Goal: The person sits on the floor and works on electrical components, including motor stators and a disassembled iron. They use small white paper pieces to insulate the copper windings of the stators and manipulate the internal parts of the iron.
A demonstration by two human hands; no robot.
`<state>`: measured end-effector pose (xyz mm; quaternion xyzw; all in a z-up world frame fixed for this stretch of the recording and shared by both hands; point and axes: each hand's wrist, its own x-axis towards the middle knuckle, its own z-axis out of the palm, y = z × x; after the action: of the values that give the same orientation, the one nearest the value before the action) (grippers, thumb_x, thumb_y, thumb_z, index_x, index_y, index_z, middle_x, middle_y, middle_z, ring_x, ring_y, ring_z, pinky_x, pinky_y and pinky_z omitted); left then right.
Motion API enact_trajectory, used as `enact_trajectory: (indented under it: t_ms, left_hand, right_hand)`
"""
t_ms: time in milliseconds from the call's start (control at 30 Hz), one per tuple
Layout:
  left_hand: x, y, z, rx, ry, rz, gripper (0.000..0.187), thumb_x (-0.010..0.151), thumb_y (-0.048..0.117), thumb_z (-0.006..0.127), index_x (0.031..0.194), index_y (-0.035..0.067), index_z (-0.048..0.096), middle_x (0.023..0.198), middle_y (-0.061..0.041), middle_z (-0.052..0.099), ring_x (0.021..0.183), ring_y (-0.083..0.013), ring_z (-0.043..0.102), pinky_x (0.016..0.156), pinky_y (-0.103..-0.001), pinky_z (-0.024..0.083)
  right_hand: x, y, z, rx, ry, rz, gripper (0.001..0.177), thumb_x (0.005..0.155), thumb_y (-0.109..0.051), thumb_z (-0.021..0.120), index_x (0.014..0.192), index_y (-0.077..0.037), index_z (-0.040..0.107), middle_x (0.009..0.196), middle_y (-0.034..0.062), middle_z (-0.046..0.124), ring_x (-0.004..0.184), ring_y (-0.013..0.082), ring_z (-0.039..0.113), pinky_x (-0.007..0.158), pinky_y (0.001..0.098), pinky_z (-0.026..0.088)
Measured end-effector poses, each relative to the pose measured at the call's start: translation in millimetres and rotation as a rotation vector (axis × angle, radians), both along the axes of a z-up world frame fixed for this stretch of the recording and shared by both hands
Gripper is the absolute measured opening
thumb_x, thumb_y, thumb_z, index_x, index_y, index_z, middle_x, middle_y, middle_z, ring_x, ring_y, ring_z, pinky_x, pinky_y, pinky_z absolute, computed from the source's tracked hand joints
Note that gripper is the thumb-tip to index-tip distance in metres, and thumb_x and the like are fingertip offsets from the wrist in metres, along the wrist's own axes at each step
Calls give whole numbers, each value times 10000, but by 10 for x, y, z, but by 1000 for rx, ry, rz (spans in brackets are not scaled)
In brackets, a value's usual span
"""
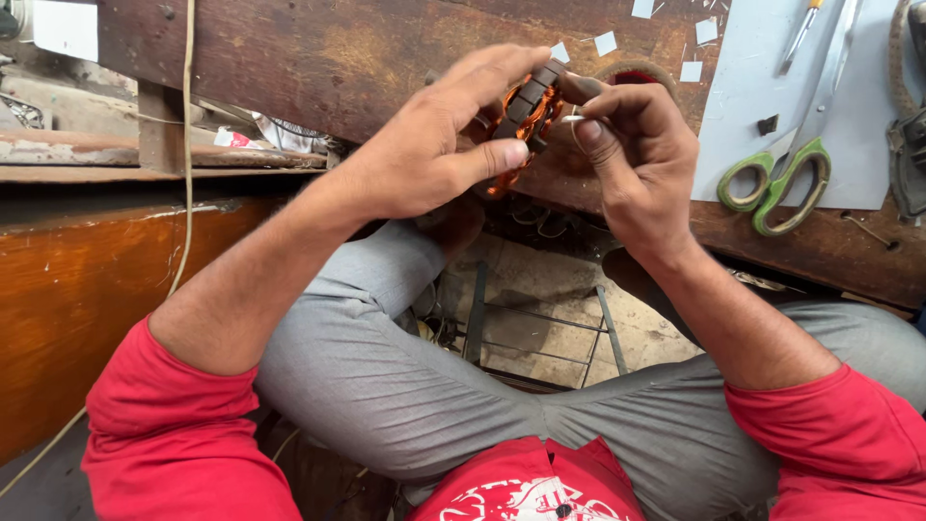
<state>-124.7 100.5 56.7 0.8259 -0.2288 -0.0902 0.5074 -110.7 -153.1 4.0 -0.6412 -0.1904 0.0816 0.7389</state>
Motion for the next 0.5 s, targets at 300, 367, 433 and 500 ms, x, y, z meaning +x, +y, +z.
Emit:
enact_trajectory:
  t_ms: [300, 367, 433, 500]
  left_hand:
    - [178, -72, -139, 211, -113, 15, 907, 781, 647, 874, 1376, 87, 481, 1391, -117, 508, 1387, -332, 493, 1198, -474, 346]
    - [102, -72, -169, 273, -60, 78, 883, 802, 660, 811, 1343, 59, 455, 1308, -138, 498, 1279, -338, 520, 1105, -483, 377]
    - [69, -19, -210, 208, -233, -4, 822, 878, 495, 837, 1383, -5, 424, 1317, -196, 473, 1313, -369, 468, 1116, -516, 354]
    - [44, 13, -298, 134, -212, -10, 650, 914, 290, 811, 1372, -12, 462, 1301, -188, 509, 1288, -340, 497, 1091, -475, 418]
  right_hand:
    - [63, -63, 196, 337, 521, -17, 119, 1042, 2, 686, 1160, -14, 682, 1093, 125, 724, 972, 182, 737, 887, 340, 631]
    - [104, -149, 192, 377, 655, -56, 150, 1000, 1, 704, 1150, -14, 704, 1033, 124, 735, 878, 183, 730, 802, 318, 614]
    - [137, -239, 166, 357, 669, -100, 177, 983, -8, 714, 1159, -15, 709, 1015, 115, 732, 862, 177, 727, 791, 318, 618]
    - [106, -287, 132, 354, 641, -160, 173, 984, -6, 712, 1157, -11, 704, 1007, 107, 731, 859, 173, 723, 790, 316, 617]
